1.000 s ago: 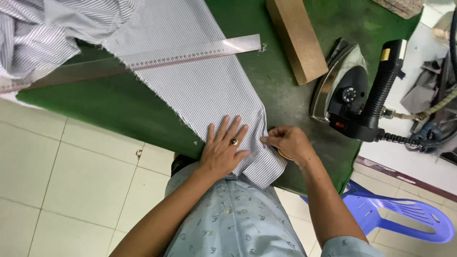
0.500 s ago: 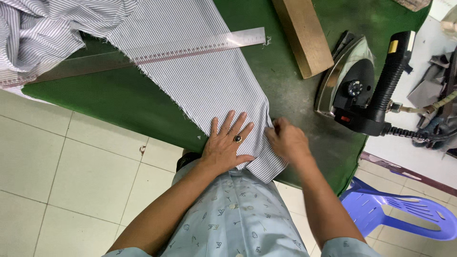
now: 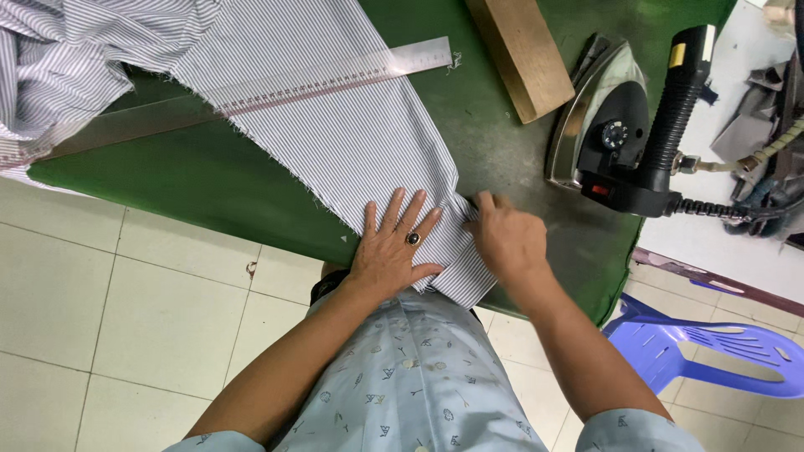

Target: The person irons a striped shirt on a green ironing board, smoothing the fabric with their hands and using a steam iron. They then use a ruler and a yellow sponge to press and shape the shirt cuff.

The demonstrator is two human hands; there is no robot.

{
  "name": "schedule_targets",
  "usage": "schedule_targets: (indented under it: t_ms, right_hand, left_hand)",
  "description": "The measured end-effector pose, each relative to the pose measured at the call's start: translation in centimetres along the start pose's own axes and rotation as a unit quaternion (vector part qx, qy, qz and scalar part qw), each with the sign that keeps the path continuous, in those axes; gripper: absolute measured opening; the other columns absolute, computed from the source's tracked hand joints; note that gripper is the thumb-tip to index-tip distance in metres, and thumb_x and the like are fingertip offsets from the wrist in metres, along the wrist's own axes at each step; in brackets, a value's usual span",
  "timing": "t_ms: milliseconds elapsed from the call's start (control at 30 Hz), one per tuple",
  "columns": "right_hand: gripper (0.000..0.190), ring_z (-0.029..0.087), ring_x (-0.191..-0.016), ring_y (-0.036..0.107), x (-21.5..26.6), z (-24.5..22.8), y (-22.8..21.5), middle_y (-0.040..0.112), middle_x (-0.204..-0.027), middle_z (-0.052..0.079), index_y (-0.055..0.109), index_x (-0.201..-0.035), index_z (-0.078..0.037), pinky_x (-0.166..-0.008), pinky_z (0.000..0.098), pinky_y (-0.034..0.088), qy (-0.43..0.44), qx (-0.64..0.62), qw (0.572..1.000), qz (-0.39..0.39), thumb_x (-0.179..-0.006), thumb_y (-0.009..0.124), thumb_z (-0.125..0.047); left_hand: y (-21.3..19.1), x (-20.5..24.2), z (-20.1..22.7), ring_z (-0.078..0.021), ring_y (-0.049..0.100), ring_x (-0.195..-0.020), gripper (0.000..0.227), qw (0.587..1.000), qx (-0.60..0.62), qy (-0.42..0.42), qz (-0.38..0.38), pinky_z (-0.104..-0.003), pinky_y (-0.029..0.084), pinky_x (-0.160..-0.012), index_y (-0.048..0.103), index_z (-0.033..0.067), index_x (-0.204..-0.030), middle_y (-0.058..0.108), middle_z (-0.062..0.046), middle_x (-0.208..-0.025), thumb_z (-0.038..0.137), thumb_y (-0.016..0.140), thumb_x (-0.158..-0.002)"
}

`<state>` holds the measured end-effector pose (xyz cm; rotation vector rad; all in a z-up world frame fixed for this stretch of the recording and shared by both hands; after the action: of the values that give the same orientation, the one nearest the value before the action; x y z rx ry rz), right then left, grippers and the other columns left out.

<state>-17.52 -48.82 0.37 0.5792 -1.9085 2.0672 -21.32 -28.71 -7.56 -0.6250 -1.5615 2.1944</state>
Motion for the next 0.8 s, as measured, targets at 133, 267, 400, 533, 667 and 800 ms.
schedule_targets:
  t_ms: [133,267,400,533,667,800]
  right_hand:
    - [0.024,0.028,-0.06,0.073,5.4,-0.9,1.0,0.068,-0.113,0.011,0.064,-0.115,-0.016,-0.053,0.0425,0.058,-0.065,-0.029,0.988,0.139,-0.095,0.059,-0.029]
    - [0.04,0.03,-0.055,0.073,9.7,-3.3,3.4,0.062,-0.116,0.006,0.061,-0.112,-0.021,-0.052,0.0418,0.062,-0.158,-0.105,0.976,0.104,-0.082,0.073,-0.045]
    - [0.029,0.028,-0.058,0.074,8.4,-2.1,6.8,0.058,-0.117,0.005,0.06,-0.108,-0.017,-0.053,0.0436,0.063,-0.169,-0.089,0.977,0.098,-0.083,0.069,-0.027]
    - [0.009,0.023,-0.059,0.075,7.0,-1.5,4.0,0.066,-0.102,-0.002,0.071,-0.095,-0.021,-0.051,0.0346,0.059,-0.163,-0.111,0.979,0.054,-0.088,0.068,-0.025]
    - [0.019,0.026,-0.084,0.078,5.5,-0.6,2.0,0.075,-0.098,-0.001,0.074,-0.108,-0.024,-0.068,0.0398,0.062,-0.146,-0.185,0.972,0.005,-0.09,0.069,-0.027]
    - [0.018,0.027,-0.091,0.077,4.6,-0.3,1.5,0.078,-0.099,0.0,0.075,-0.107,-0.023,-0.074,0.0411,0.062,-0.137,-0.21,0.968,-0.028,-0.091,0.069,-0.03]
  left_hand:
    - [-0.2,-0.1,-0.1,-0.0375,0.008,-0.159,0.097,1.0,0.005,-0.001,0.01,-0.066,-0.001,-0.12,0.024,0.0245,-0.165,0.014,-0.011,-0.173,0.082,0.044,-0.088]
    - [-0.9,-0.1,0.1,-0.0383,0.01,-0.159,0.092,1.0,0.013,0.01,0.023,-0.067,0.0,-0.12,0.027,0.0226,-0.164,0.016,-0.013,-0.173,0.077,0.044,-0.092]
    - [0.0,1.0,-0.1,-0.0428,0.02,-0.156,0.077,0.996,0.075,0.035,0.027,-0.071,0.016,-0.116,0.037,0.0194,-0.159,0.025,-0.018,-0.169,0.066,0.048,-0.099]
    - [-0.4,3.2,0.2,-0.0367,0.055,-0.131,0.022,0.972,0.181,0.136,0.064,-0.052,0.045,-0.1,0.071,0.0109,-0.11,0.063,-0.01,-0.132,0.027,0.059,-0.102]
    - [-1.7,4.1,0.1,-0.0351,0.055,-0.127,0.038,0.959,0.247,0.136,-0.005,-0.051,0.045,-0.102,0.067,0.0121,-0.124,0.06,-0.009,-0.119,0.036,0.066,-0.094]
    - [-1.5,4.0,0.3,-0.033,0.055,-0.125,0.035,0.963,0.236,0.132,-0.012,-0.052,0.044,-0.101,0.067,0.0113,-0.116,0.058,-0.007,-0.113,0.041,0.064,-0.098]
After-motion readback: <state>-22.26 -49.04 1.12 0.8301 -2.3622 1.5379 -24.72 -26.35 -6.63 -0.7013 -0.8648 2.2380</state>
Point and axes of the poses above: each hand's wrist, its own x-axis away from the middle knuckle, its own y-axis out of the palm, z = x × y, the point moved 2 cm from there along -x, towards the middle knuckle
